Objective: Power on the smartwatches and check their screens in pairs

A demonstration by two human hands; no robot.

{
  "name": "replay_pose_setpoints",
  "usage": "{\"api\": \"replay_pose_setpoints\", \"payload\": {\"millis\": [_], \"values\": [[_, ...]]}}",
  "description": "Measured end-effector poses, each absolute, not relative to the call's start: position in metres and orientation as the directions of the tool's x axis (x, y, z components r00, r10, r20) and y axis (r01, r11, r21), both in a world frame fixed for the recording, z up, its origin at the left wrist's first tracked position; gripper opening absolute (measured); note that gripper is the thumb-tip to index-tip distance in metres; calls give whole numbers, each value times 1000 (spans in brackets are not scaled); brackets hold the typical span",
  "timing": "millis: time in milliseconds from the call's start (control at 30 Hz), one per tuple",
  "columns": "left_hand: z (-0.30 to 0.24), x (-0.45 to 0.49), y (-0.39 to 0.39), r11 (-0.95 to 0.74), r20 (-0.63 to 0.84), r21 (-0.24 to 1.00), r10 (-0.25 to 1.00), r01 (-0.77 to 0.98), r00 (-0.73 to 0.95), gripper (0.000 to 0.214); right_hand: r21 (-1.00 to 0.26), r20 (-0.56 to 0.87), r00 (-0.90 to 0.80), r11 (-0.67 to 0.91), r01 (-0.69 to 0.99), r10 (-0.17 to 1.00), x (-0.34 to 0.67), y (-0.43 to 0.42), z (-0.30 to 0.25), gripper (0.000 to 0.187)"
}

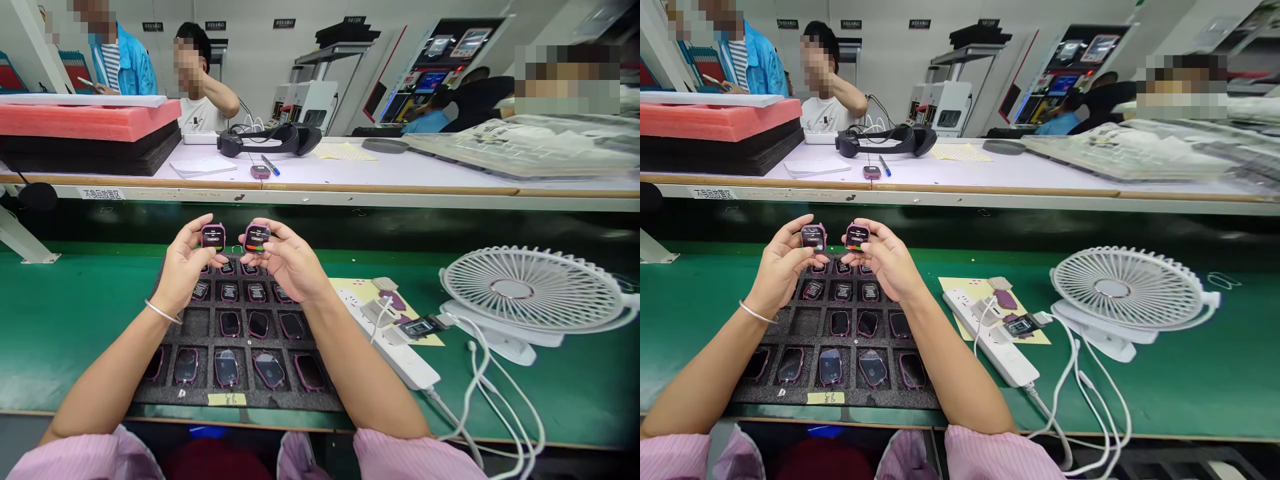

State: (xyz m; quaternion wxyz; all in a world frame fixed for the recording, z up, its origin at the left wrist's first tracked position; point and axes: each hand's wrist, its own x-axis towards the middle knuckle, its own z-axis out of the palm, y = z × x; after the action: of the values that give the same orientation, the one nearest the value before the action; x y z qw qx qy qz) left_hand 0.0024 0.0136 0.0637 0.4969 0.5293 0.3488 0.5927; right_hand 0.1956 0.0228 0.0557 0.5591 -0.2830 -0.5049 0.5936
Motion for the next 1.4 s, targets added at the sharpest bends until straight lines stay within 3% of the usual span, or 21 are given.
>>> {"api": "replay_pose_setpoints", "payload": {"millis": [133,267,567,800,1233,1400], "values": [[63,2,15,-170,195,957,977,-236,90,64,-926,163,-255,59,-372,953,197,25,53,39],[61,3,15,-176,207,960,970,-216,129,63,-924,96,-307,-30,-381,947,197,25,53,37],[57,7,17,-312,332,938,934,-149,134,60,-930,234,-298,124,-345,925,192,18,54,49],[56,8,16,-337,357,930,924,-149,134,56,-924,257,-300,142,-356,919,191,19,52,50],[58,5,16,-255,284,948,947,-188,148,42,-941,256,-257,178,-289,932,190,22,47,40],[57,5,16,-316,324,945,939,-85,117,36,-945,226,-256,148,-291,940,190,23,47,32]]}}
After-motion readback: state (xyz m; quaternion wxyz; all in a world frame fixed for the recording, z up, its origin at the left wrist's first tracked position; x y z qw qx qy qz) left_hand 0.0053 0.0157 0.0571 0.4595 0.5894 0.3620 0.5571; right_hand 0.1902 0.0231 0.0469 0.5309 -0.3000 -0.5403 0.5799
